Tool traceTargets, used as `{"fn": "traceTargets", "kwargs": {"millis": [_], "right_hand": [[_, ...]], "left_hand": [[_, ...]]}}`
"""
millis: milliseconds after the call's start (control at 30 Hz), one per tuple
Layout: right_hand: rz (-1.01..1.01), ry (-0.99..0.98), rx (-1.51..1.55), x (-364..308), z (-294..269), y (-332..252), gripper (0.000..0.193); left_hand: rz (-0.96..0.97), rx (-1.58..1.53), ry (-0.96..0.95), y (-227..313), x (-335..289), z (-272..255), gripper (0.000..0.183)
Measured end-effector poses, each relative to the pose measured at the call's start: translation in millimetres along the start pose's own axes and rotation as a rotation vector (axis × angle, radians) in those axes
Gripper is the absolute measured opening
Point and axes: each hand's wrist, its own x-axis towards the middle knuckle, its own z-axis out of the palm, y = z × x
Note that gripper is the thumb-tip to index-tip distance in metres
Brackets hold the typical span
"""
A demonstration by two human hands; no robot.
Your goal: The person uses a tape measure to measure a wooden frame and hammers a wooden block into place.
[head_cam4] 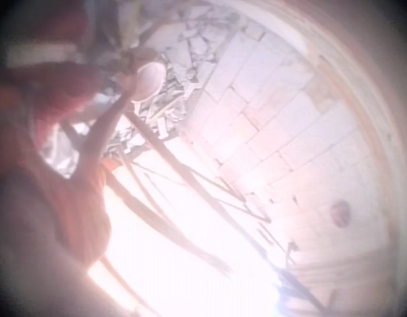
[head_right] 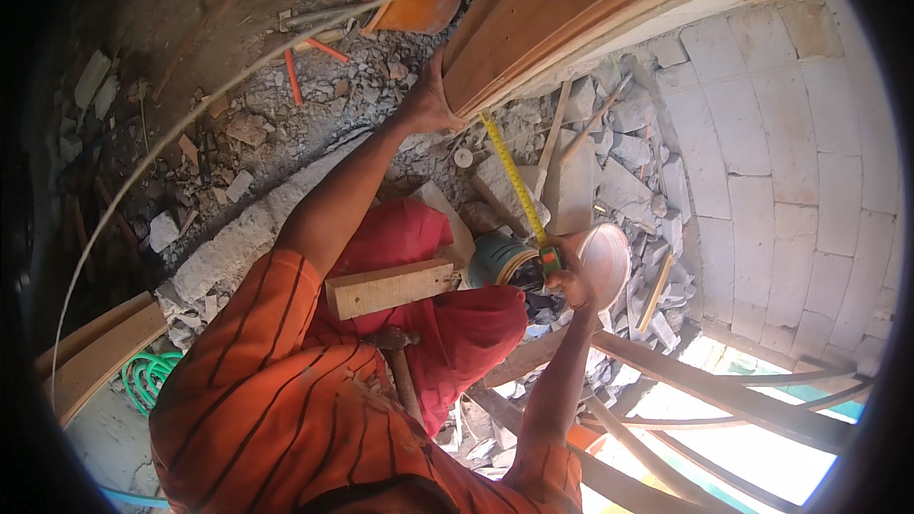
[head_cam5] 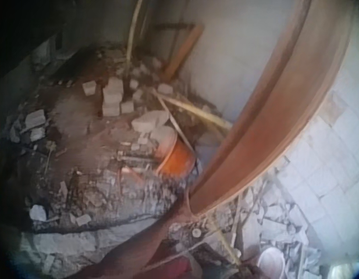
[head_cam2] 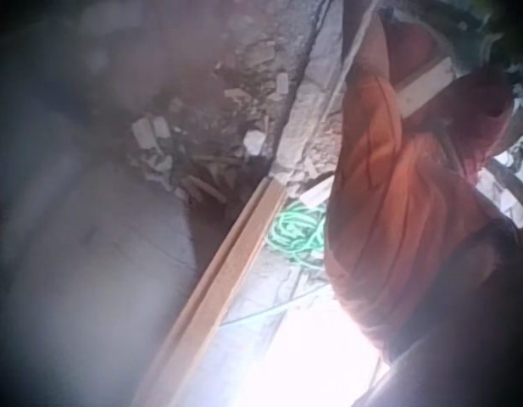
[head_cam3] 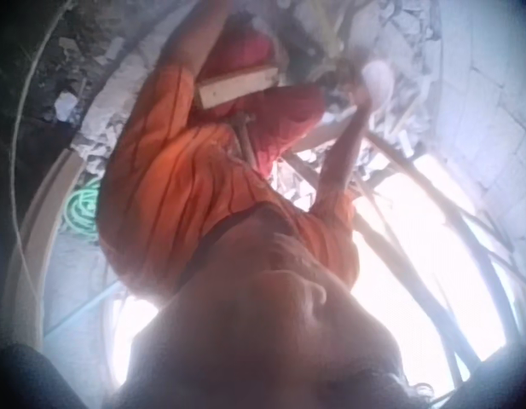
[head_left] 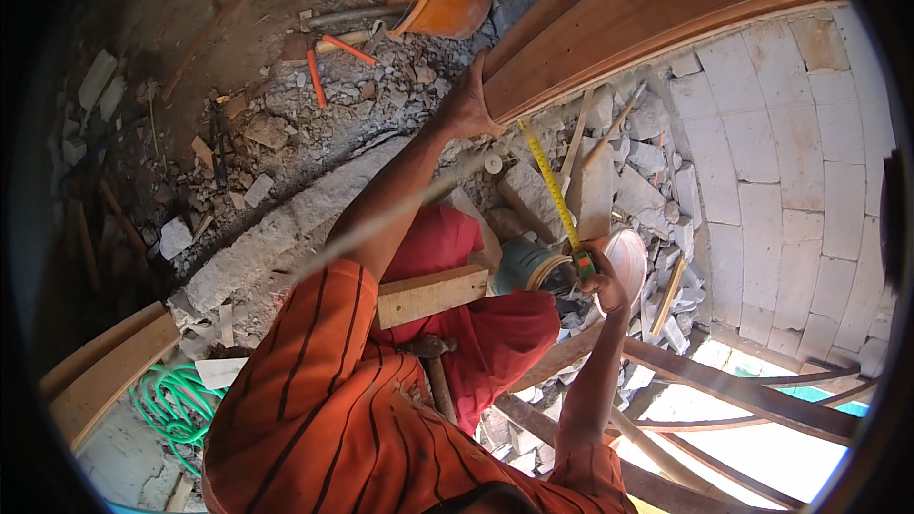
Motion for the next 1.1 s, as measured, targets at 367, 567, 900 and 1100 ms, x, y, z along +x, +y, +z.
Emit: {"fn": "traceTargets", "kwargs": {"millis": [367, 567, 900, 1100], "right_hand": [[-0.072, -0.029, -0.057, 3.1, -0.1, 4.9, 0.070], [-0.058, -0.016, -0.021, 3.7, -0.1, 5.5, 0.071], [-0.027, -0.007, -0.003, 4.0, 0.8, 3.4, 0.073], [-0.055, -0.022, -0.004, 4.6, -0.1, 6.0, 0.073]], "left_hand": [[-0.017, -0.012, 0.025, 0.1, -0.5, 0.7, 0.143], [0.003, -0.007, 0.048, -3.6, 2.3, 5.0, 0.142], [-0.006, 0.046, 0.012, 2.9, 1.0, -1.5, 0.146], [-0.076, 0.036, -0.016, 4.0, 1.9, -1.2, 0.142]]}}
